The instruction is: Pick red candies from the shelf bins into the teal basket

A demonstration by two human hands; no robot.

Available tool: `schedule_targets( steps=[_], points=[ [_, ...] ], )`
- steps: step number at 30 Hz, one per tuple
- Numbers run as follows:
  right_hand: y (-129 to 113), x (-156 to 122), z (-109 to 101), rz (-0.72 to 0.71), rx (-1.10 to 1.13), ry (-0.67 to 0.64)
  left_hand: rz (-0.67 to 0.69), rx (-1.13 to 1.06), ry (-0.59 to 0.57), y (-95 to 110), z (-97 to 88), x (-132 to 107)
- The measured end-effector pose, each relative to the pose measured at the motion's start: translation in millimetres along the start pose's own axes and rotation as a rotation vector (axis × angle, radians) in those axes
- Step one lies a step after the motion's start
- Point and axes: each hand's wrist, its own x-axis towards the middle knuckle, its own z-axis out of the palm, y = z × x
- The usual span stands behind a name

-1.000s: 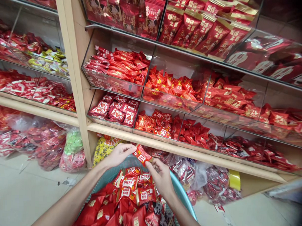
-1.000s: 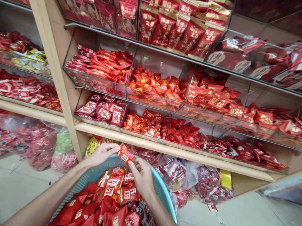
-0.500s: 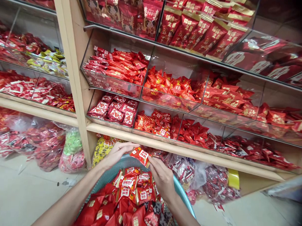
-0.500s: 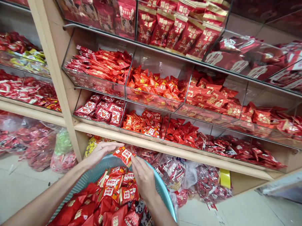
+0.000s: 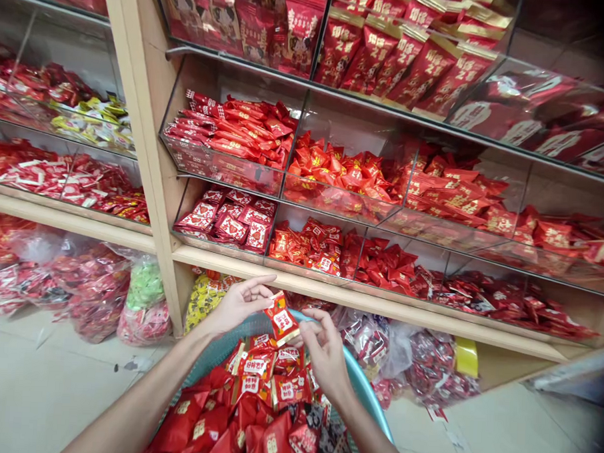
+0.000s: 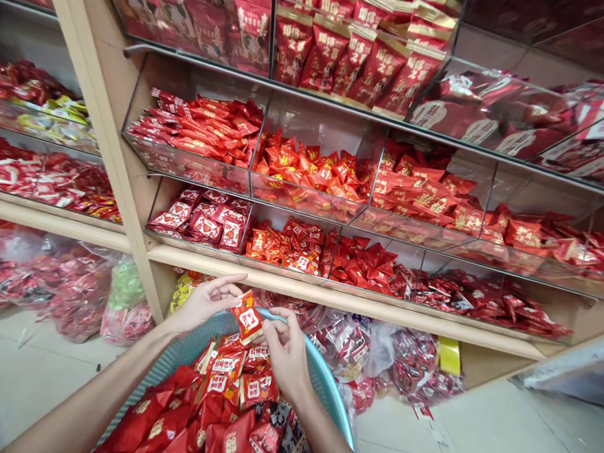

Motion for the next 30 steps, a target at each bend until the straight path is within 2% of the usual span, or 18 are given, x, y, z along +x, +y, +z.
schedule_targets(
  steps=[3, 6, 10, 14, 17, 20, 23, 25, 30],
  points=[
    [3.5, 1.8, 2.8, 0.111, 0.031, -0.08, -0.021, 0.04, -0.019, 1.1, -0.6, -1.4],
    [4.9, 2.7, 4.1, 0.077, -0.048, -0.105, -0.045, 0.059, -0.061, 3.0, 1.2, -3.4],
    [0.9, 2.9, 5.2, 0.0, -0.118, -0.107, -0.086, 0.06, -0.187, 4.5, 6.7, -5.6],
    [0.5, 3.2, 6.7, 0.074, -0.058, -0.147, -0.084, 0.122, -0.246, 4.4, 12.0, -7.3],
    [1.9, 3.8, 5.5, 0.176, 0.028, -0.16, -0.078, 0.133, -0.191, 4.8, 14.0, -7.9],
    [1.2, 5.4, 0.5, 0.253, 0.114, -0.077, 0.003, 0.147, -0.016, 2.7, 11.3, -5.9],
    [-0.6, 7.0, -6.0, 0.345, 0.207, 0.026, 0.072, 0.301, 0.143, -5.3, 3.4, -1.5],
    [-1.6, 6.1, -9.9, 0.409, 0.24, 0.054, 0.043, 0.441, 0.151, -12.4, -2.2, 1.0],
    [-2.8, -9.1, -21.8, 0.506, 0.252, 0.093, -0.026, 0.818, 0.03, -19.7, -6.7, -0.7]
  ],
)
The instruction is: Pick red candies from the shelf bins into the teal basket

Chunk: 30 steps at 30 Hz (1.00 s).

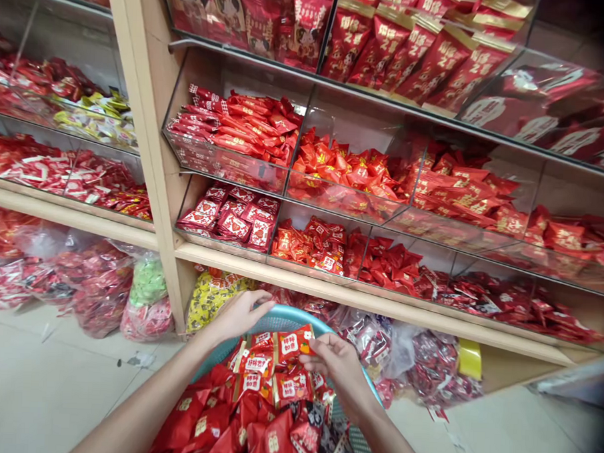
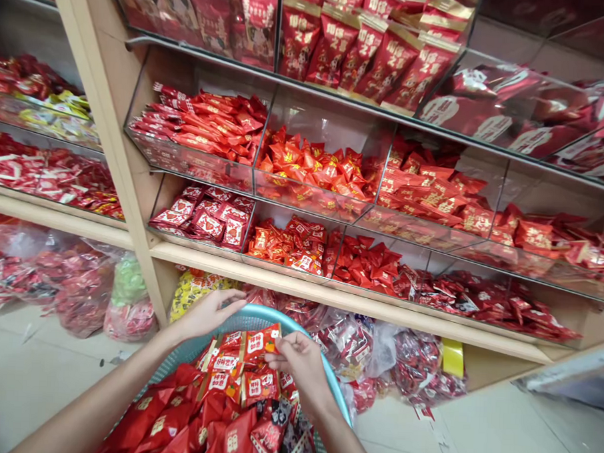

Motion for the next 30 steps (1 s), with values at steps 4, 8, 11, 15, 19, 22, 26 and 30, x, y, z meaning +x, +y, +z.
schedule_targets(
  steps=[4, 8, 11, 15, 19, 22, 26, 30],
  points=[
    [6.7, -15.7, -17.8, 0.042, 0.049, 0.077, -0.001, 0.082, -0.023, 3.2, -1.1, -2.8],
    [14.1, -23.4, -27.7, 0.072, 0.043, 0.08, -0.014, 0.106, -0.035, 3.1, -0.7, -1.7],
    [17.3, -22.4, -24.6, 0.057, 0.016, 0.071, -0.022, 0.114, -0.041, 3.6, -0.2, -1.1],
    [16.9, -17.6, -14.0, 0.026, -0.016, 0.055, -0.021, 0.114, -0.045, 6.0, -1.1, -2.0],
    [17.0, -12.4, -8.4, 0.011, -0.005, 0.034, -0.012, 0.111, -0.044, 6.1, -1.8, -2.8],
    [21.0, -7.7, -10.0, 0.02, -0.063, 0.016, -0.005, 0.111, -0.046, 5.0, -1.3, -2.5],
    [30.1, -1.8, -15.0, -0.016, -0.215, 0.007, -0.006, 0.108, -0.046, 5.1, -0.9, -1.8],
    [32.3, -2.6, -16.9, -0.078, -0.407, 0.047, -0.007, 0.096, -0.041, 6.5, -2.0, -2.1]
  ],
)
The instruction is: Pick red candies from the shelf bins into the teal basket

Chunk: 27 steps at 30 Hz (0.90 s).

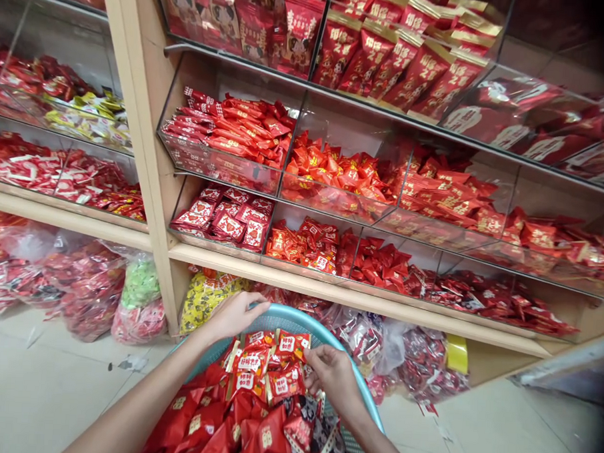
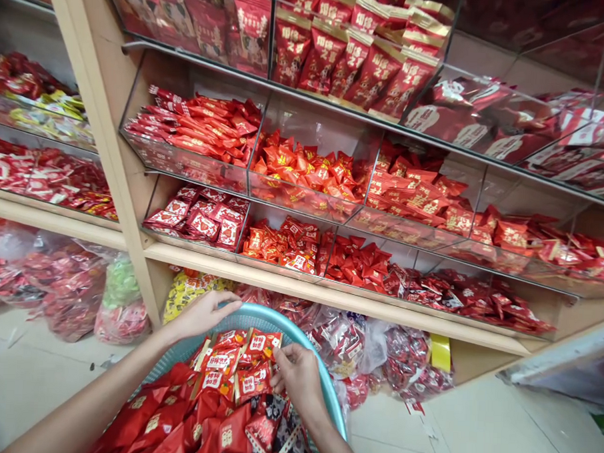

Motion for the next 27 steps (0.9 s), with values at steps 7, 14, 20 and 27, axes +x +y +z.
schedule_targets(
  steps=[7, 14, 20, 27],
  points=[
    [-47.7, 5.0, -24.5, -0.34, -0.449, 0.227, -0.011, 0.0, -0.006, 2.4, -1.3, -0.5],
    [-114.8, 86.8, -57.1, -0.686, -0.818, 0.354, -0.008, 0.001, -0.001, 3.1, -0.9, -0.6],
    [-135.7, 142.3, -47.8, -0.573, -1.177, 0.267, -0.023, -0.005, 0.004, 5.9, -2.8, -2.1],
    [-136.5, 167.6, -41.0, -0.4, -1.294, 0.281, -0.03, -0.008, 0.009, 6.0, -2.6, -3.3]
  ],
)
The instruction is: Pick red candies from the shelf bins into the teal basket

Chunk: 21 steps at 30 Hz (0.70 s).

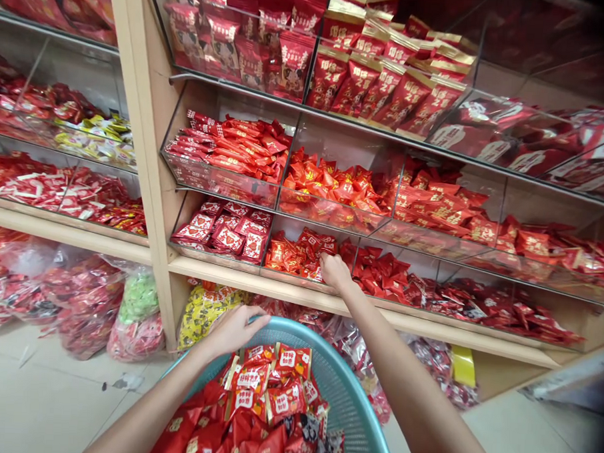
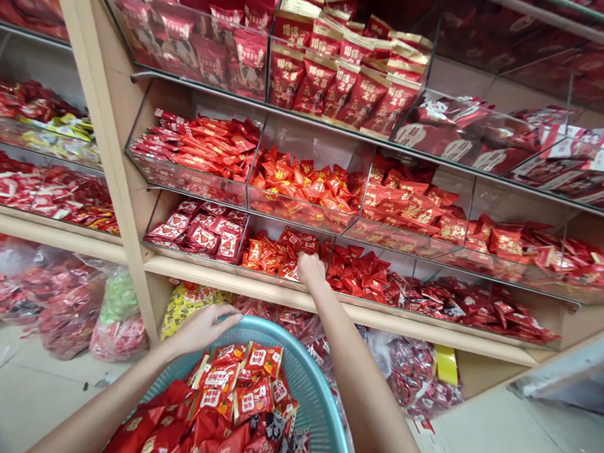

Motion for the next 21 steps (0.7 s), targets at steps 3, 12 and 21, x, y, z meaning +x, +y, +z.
schedule_targets(
  steps=[3, 12, 21],
  points=[
    [0.5, 3.0, 0.0, 0.019, -0.017, -0.02, -0.014, -0.003, -0.001, -0.6, 0.6, 0.2],
    [-0.2, 7.1, 2.8, 0.056, -0.009, -0.032, 0.002, 0.04, -0.028, -1.0, 0.1, 0.6],
    [0.5, 6.9, 4.8, 0.049, 0.068, 0.037, 0.01, -0.01, -0.007, -3.0, 1.3, 1.7]
  ],
)
